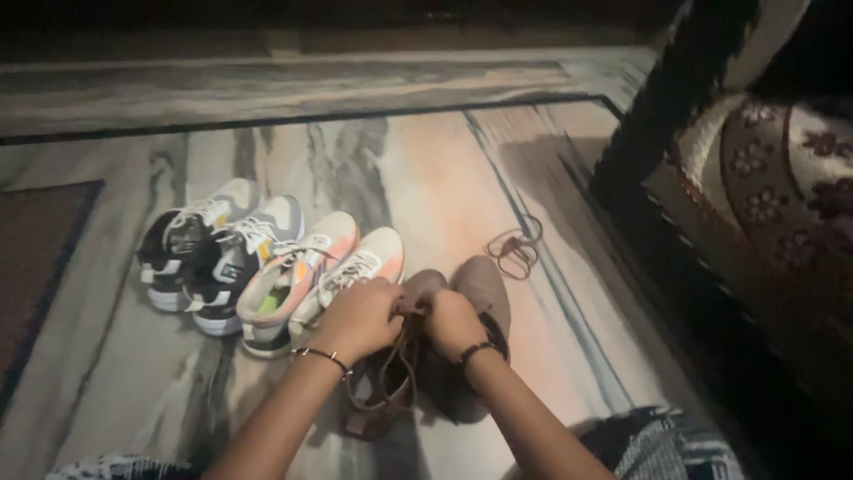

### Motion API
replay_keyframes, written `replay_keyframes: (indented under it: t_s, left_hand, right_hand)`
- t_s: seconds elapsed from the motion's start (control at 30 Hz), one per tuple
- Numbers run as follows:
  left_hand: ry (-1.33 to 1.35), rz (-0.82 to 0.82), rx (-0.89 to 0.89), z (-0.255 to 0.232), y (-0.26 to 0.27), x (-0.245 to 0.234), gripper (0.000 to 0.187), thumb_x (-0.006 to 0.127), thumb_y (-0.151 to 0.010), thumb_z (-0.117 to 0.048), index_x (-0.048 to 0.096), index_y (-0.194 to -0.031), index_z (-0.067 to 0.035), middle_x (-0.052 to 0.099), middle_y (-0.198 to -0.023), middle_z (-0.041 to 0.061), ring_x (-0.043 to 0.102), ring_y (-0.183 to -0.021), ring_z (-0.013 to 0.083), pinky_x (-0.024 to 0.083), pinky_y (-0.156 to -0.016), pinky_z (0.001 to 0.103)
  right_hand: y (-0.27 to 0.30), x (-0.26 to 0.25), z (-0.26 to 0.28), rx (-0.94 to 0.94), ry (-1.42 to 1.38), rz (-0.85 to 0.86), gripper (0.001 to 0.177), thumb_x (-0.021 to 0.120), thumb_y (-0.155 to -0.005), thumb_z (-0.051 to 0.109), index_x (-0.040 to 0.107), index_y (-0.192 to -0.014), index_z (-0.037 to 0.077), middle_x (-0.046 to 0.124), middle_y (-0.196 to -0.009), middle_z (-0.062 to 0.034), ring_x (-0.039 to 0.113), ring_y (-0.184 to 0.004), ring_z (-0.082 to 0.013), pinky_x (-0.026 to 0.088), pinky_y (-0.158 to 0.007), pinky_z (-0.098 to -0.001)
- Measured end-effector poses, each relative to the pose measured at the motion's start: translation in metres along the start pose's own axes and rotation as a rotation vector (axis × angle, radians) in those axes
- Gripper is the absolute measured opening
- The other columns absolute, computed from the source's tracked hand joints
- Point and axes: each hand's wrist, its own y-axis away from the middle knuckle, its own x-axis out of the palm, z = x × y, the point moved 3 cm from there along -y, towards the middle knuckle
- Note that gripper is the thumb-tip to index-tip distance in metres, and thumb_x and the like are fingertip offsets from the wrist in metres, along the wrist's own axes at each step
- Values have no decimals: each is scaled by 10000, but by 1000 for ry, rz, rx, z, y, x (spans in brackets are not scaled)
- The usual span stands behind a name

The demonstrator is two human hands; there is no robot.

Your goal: The person unties the shoelaces of a pair of brown shoes. They pull the laces, loosen the knots, and remove the laces from the eyelets.

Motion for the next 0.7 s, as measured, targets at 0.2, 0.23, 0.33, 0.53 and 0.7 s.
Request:
replay_keyframes:
  t_s: [0.2, 0.23, 0.33, 0.53, 0.7]
  left_hand:
    - [96, -93, 7, 22, 15, 30, 313, 726, -780, -197, 701, -1074, -91, 695, -1023, 165, 643, -986, 399, 517, -868, 496]
    - [121, -117, 16, 25, 16, 33, 321, 722, -779, -184, 705, -1086, -92, 698, -1015, 170, 649, -988, 397, 519, -873, 492]
    - [162, -185, 31, 29, 19, 47, 338, 703, -763, -141, 708, -1095, -79, 711, -1024, 179, 658, -985, 400, 517, -874, 497]
    - [142, -183, -5, 32, 17, 65, 320, 581, -805, -20, 705, -1097, -59, 716, -1057, 188, 654, -1009, 410, 514, -898, 498]
    - [119, -164, 7, 28, 17, 60, 653, 573, -718, 44, 561, -1368, -20, 699, -1045, 222, 652, -929, 429, 509, -852, 507]
  right_hand:
    - [-10, 32, -7, 69, 185, -22, 240, 614, -889, 191, 749, -924, -5, 691, -995, -277, 673, -962, -446, 531, -857, -510]
    - [-13, 35, -4, 75, 196, -5, 258, 620, -896, 212, 740, -926, -15, 675, -1013, -288, 670, -954, -454, 533, -846, -514]
    - [-14, 36, -4, 107, 239, 6, 279, 637, -874, 233, 741, -911, -24, 684, -1005, -288, 678, -956, -452, 537, -861, -511]
    - [-22, 34, -8, 170, 208, -30, 296, 669, -871, 274, 707, -917, -16, 699, -940, -287, 686, -939, -441, 533, -843, -512]
    - [-30, 47, -35, -29, 72, -47, 215, 661, -859, 228, 780, -937, 66, 723, -920, -233, 697, -894, -382, 531, -789, -446]
